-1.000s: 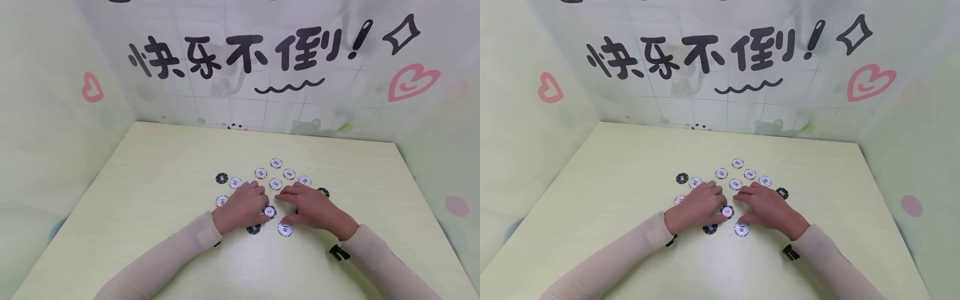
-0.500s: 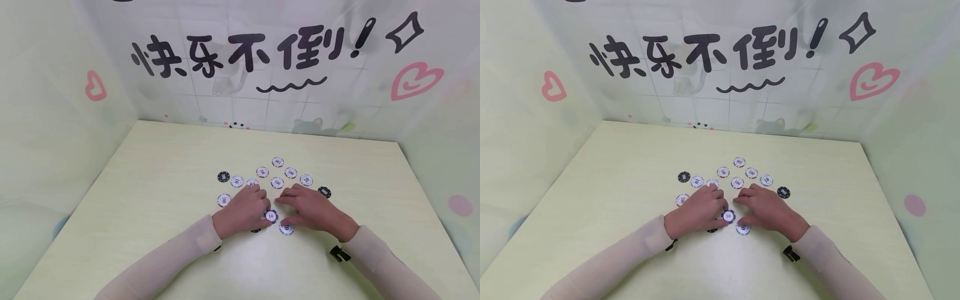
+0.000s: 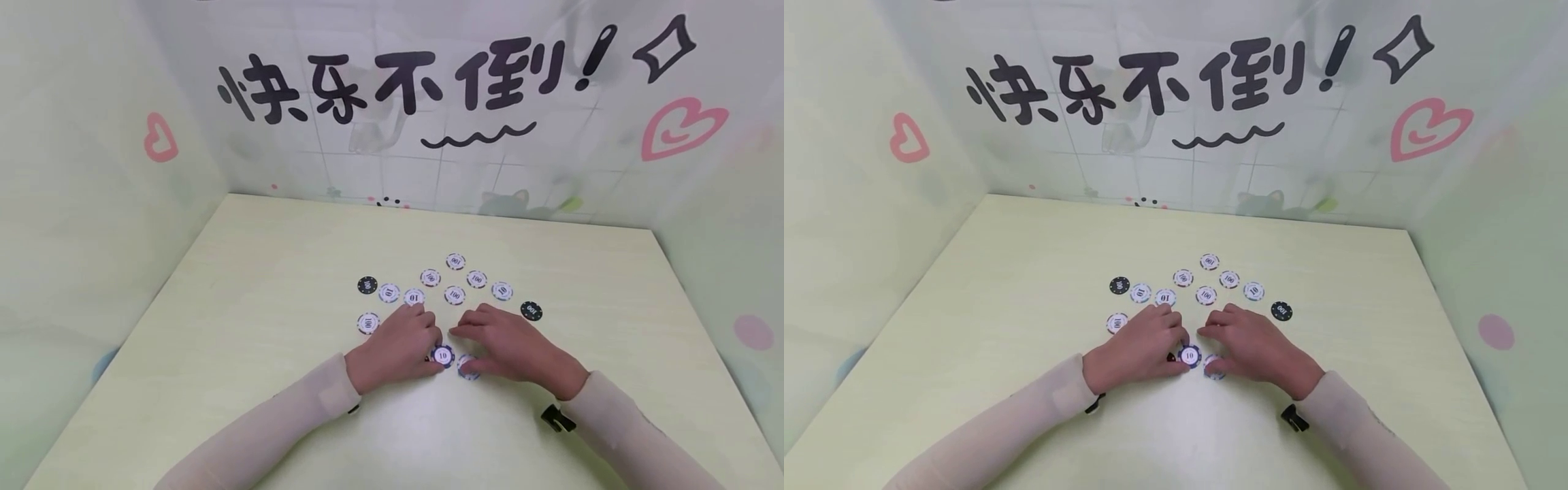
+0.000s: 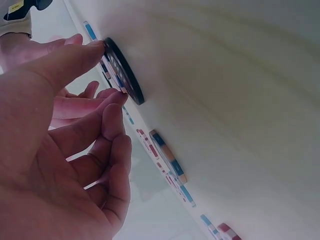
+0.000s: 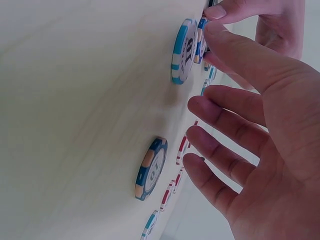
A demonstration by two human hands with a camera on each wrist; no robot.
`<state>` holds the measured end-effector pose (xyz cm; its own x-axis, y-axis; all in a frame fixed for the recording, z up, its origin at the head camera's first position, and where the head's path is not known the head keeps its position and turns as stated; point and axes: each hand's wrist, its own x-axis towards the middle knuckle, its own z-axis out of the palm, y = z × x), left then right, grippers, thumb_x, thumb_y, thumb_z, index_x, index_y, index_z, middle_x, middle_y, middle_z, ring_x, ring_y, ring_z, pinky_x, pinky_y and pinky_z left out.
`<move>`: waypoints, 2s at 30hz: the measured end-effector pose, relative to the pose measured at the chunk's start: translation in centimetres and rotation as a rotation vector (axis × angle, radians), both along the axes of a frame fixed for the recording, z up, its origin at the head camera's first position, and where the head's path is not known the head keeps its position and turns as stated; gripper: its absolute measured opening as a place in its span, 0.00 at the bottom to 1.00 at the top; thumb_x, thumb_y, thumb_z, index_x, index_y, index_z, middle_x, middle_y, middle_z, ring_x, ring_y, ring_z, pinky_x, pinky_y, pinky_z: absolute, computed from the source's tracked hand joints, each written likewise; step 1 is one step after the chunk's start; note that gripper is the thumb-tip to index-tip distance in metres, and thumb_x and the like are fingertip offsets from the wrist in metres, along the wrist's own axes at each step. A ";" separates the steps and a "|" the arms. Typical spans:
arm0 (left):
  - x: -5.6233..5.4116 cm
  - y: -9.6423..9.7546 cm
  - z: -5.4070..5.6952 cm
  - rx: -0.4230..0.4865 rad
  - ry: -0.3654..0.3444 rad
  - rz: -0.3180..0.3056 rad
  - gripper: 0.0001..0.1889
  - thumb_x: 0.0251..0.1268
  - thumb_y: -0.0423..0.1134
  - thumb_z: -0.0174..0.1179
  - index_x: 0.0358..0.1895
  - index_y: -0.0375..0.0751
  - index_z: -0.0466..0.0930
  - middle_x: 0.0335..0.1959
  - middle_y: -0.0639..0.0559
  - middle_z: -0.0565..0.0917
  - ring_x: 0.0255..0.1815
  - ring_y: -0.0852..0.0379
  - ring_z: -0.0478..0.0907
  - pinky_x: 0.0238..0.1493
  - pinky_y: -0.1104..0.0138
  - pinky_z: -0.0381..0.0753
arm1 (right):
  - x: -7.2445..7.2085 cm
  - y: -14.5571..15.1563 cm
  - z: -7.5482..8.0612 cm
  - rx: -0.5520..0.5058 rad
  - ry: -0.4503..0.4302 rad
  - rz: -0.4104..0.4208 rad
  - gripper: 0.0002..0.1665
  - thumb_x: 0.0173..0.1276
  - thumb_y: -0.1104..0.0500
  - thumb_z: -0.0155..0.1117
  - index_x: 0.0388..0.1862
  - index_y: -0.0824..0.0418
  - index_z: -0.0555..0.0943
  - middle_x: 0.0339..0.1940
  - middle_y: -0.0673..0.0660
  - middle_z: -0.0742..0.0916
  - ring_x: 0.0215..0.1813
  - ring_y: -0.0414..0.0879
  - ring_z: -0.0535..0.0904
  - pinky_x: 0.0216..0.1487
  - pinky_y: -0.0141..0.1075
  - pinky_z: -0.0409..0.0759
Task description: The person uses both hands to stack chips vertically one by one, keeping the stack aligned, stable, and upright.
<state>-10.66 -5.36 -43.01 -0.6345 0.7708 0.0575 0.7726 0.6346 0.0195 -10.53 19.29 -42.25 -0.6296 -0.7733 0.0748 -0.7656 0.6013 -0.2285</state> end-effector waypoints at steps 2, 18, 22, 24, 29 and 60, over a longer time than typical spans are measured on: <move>0.1 0.0 0.0 0.000 -0.013 0.003 0.20 0.68 0.62 0.76 0.42 0.48 0.94 0.35 0.57 0.83 0.38 0.55 0.70 0.41 0.66 0.70 | 0.2 -0.1 0.0 0.002 -0.006 -0.002 0.35 0.64 0.43 0.86 0.62 0.63 0.90 0.53 0.52 0.89 0.54 0.49 0.81 0.54 0.42 0.85; 1.4 0.0 0.4 -0.028 -0.013 -0.009 0.21 0.67 0.64 0.75 0.40 0.50 0.92 0.33 0.59 0.80 0.37 0.56 0.68 0.41 0.66 0.68 | 1.4 -0.3 0.3 0.035 -0.018 -0.014 0.34 0.63 0.42 0.86 0.61 0.60 0.90 0.52 0.50 0.88 0.51 0.46 0.79 0.51 0.39 0.84; 1.7 0.1 0.4 -0.030 0.011 -0.028 0.21 0.67 0.64 0.75 0.40 0.50 0.92 0.32 0.59 0.80 0.36 0.56 0.68 0.42 0.66 0.69 | 1.7 -0.2 0.3 0.031 -0.008 -0.013 0.34 0.62 0.42 0.87 0.61 0.61 0.90 0.52 0.50 0.88 0.51 0.45 0.79 0.51 0.39 0.84; 1.8 0.1 0.4 -0.027 0.016 -0.035 0.20 0.67 0.64 0.75 0.40 0.50 0.93 0.32 0.59 0.80 0.36 0.56 0.67 0.42 0.67 0.69 | 1.8 -0.1 0.3 0.028 -0.006 -0.013 0.34 0.62 0.42 0.87 0.60 0.61 0.90 0.52 0.50 0.88 0.51 0.45 0.79 0.51 0.39 0.84; 2.2 0.1 0.5 -0.023 0.032 -0.046 0.20 0.67 0.64 0.75 0.39 0.51 0.92 0.32 0.60 0.80 0.36 0.57 0.67 0.42 0.67 0.68 | 2.1 0.0 0.3 0.013 0.006 -0.009 0.34 0.62 0.42 0.87 0.59 0.61 0.90 0.52 0.49 0.87 0.51 0.45 0.79 0.51 0.39 0.84; 2.8 0.1 0.5 -0.035 0.011 -0.036 0.20 0.67 0.63 0.75 0.41 0.49 0.93 0.33 0.59 0.81 0.36 0.56 0.68 0.43 0.66 0.69 | 2.7 0.2 0.7 0.031 -0.012 -0.032 0.33 0.61 0.44 0.89 0.59 0.61 0.91 0.53 0.49 0.87 0.51 0.44 0.78 0.51 0.37 0.84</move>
<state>-7.90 -5.21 -42.55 -0.6058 0.7948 0.0364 0.7951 0.6064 -0.0109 -7.88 19.54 -41.50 -0.6549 -0.7545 0.0431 -0.7430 0.6325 -0.2188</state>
